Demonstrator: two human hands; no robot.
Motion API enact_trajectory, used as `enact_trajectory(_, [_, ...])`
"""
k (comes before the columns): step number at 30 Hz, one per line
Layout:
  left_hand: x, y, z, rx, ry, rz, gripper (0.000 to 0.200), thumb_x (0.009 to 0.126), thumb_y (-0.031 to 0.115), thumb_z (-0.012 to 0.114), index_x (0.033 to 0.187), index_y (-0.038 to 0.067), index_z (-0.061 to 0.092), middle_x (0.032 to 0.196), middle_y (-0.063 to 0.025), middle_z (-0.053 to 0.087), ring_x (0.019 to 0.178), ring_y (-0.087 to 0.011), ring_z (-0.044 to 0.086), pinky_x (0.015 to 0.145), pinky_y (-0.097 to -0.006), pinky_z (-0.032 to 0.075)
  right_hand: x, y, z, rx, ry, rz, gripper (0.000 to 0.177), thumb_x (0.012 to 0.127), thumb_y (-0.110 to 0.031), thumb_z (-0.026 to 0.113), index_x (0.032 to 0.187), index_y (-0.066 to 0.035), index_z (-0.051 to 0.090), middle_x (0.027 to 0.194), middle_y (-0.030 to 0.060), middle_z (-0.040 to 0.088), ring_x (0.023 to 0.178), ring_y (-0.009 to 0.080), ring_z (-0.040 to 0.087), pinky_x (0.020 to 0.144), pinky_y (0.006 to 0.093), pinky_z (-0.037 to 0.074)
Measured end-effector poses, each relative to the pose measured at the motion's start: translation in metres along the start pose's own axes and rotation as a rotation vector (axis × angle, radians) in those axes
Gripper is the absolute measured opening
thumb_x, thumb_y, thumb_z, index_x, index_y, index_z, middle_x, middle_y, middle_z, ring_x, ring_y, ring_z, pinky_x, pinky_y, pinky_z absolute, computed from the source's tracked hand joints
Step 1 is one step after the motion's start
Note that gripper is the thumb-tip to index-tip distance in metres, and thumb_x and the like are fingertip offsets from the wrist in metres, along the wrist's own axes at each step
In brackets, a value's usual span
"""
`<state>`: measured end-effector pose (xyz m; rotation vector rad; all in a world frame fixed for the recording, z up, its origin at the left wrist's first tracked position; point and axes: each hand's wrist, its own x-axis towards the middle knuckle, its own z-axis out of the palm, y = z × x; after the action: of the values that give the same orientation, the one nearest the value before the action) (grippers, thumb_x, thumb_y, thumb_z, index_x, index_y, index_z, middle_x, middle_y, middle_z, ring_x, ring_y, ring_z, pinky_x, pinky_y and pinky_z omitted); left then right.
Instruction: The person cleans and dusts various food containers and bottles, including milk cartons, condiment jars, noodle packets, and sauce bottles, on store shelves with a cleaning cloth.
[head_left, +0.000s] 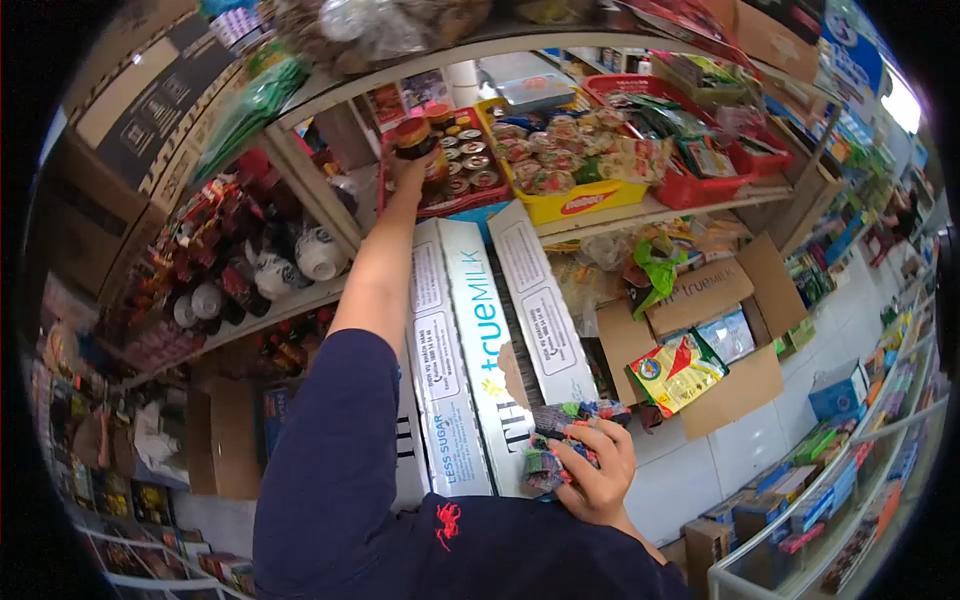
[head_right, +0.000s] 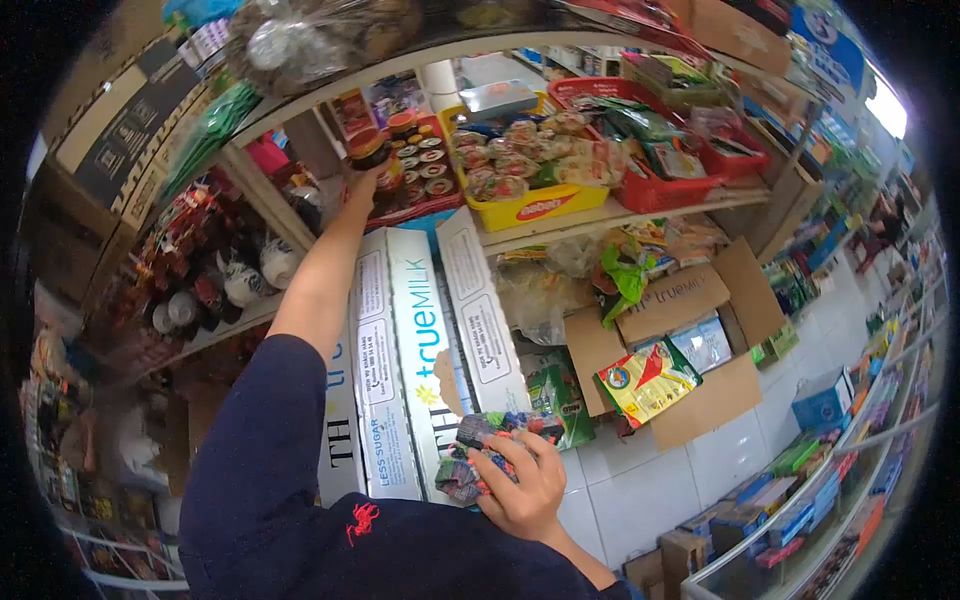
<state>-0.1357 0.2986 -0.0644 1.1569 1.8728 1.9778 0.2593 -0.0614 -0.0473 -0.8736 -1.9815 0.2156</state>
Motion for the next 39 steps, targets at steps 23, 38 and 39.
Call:
enact_trajectory(23, [-0.405, 0.335, -0.133, -1.046, -1.606, 0.649, 0.027, 0.085, 0.023, 0.051, 0.098, -0.001, 0.054, 0.091, -0.0193, 0.056, 0.088, -0.0325, 0.053, 0.075, -0.0382, 0.042, 0.002, 0.0, 0.014, 0.18, 0.026, -0.021, 0.02, 0.055, -0.004, 0.068, 0.073, -0.002, 0.058, 0.087, 0.0115, 0.058, 0.082, 0.0276, 0.052, 0.073, 0.036, 0.041])
enact_trajectory(38, [-0.415, 0.307, -0.21, -0.999, -1.669, 0.393, 0.027, 0.086, 0.026, 0.045, 0.096, 0.001, 0.053, 0.092, -0.0149, 0.055, 0.082, -0.0287, 0.055, 0.073, -0.0354, 0.044, 0.107, 0.003, 0.045, 0.463, -0.628, -0.246, 0.035, 0.059, -0.017, 0.071, 0.09, -0.004, 0.06, 0.095, 0.0115, 0.057, 0.091, 0.0272, 0.054, 0.077, 0.0344, 0.043])
enact_trajectory(39, [-0.416, 0.296, -0.215, -0.983, -1.645, 0.361, 0.028, 0.086, 0.026, 0.045, 0.098, 0.001, 0.053, 0.094, -0.0149, 0.055, 0.084, -0.0284, 0.055, 0.075, -0.035, 0.044, 0.114, -0.012, 0.056, 0.48, -0.566, -0.317, 0.038, 0.061, -0.018, 0.069, 0.095, -0.005, 0.059, 0.099, 0.0123, 0.055, 0.093, 0.0279, 0.054, 0.078, 0.0354, 0.043])
